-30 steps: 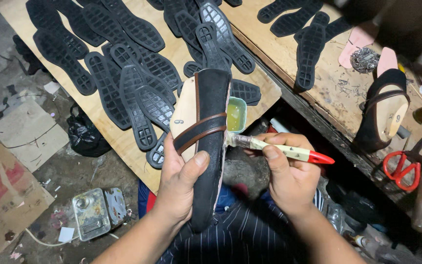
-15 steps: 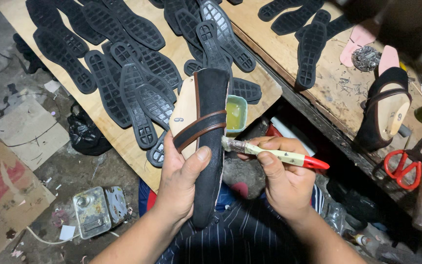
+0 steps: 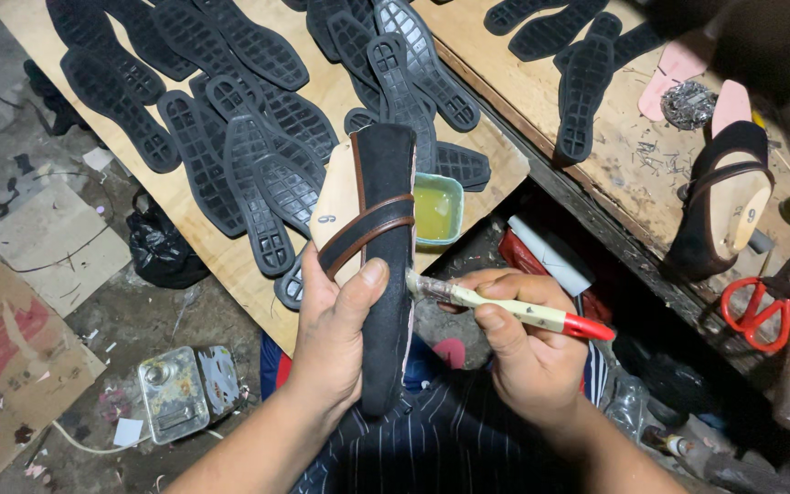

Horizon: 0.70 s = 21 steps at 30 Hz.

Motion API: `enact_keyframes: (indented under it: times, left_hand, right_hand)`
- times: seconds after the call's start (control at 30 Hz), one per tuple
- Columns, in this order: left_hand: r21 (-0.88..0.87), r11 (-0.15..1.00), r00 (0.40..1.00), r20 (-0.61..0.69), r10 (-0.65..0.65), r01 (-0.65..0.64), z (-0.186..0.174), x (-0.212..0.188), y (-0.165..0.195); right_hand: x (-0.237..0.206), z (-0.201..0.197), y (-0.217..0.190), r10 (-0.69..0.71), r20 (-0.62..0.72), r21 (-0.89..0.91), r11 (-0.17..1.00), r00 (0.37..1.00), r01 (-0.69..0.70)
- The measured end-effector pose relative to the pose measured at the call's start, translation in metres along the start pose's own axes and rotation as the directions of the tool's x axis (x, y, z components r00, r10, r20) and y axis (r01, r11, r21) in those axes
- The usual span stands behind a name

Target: The person picks up a shoe from the workbench, holds it in one hand, and uses a brush to apply glue from a small container onto the sole edge of the shoe. They rotate the shoe to coat different sections of the sole perimeter, dipping the brush back into the glue as needed.

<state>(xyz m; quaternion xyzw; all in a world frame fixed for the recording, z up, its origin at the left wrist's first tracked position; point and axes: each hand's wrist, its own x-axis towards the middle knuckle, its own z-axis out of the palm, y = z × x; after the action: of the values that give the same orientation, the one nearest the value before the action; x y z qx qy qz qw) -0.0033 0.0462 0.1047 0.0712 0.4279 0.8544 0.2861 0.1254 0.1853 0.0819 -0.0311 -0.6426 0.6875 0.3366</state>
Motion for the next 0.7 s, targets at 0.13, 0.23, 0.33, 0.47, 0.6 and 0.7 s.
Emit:
enact_keyframes:
  times: [0.13, 0.23, 0.33, 0.47, 0.6, 0.7]
  left_hand:
    - [-0.009, 1.0, 1.0, 0.001, 0.018, -0.018, -0.001, 0.001, 0.0]
    - [-0.009, 1.0, 1.0, -0.011, -0.006, 0.006, -0.003, 0.002, 0.001]
    - [-0.039, 0.998, 0.999, 0.007, -0.047, 0.047, -0.002, 0.002, 0.002]
    - [-0.066, 0.997, 0.997, 0.063, -0.034, 0.038, 0.002, 0.0, 0.001]
    - [-0.065, 0.997, 0.996, 0.081, -0.023, 0.028, 0.005, -0.002, 0.0]
    - [-0.064, 0.998, 0.997, 0.081, -0.004, 0.009, 0.004, -0.002, 0.0]
  right_hand:
    - [-0.013, -0.002, -0.005, -0.026, 0.078, -0.077, 0.996, 0.997, 0.032]
    - [-0.019, -0.008, -0.012, -0.03, 0.163, -0.125, 0.991, 0.986, 0.051]
    - [-0.015, -0.008, -0.01, -0.037, 0.067, -0.062, 0.997, 0.997, 0.041]
    - [0.006, -0.007, 0.001, -0.046, -0.043, -0.038, 0.998, 0.998, 0.045]
    - [0.014, -0.005, 0.001, -0.011, -0.019, 0.005, 1.0, 1.0, 0.011]
    - [0.012, -0.001, -0.001, -0.005, -0.02, -0.022, 1.0, 1.0, 0.004]
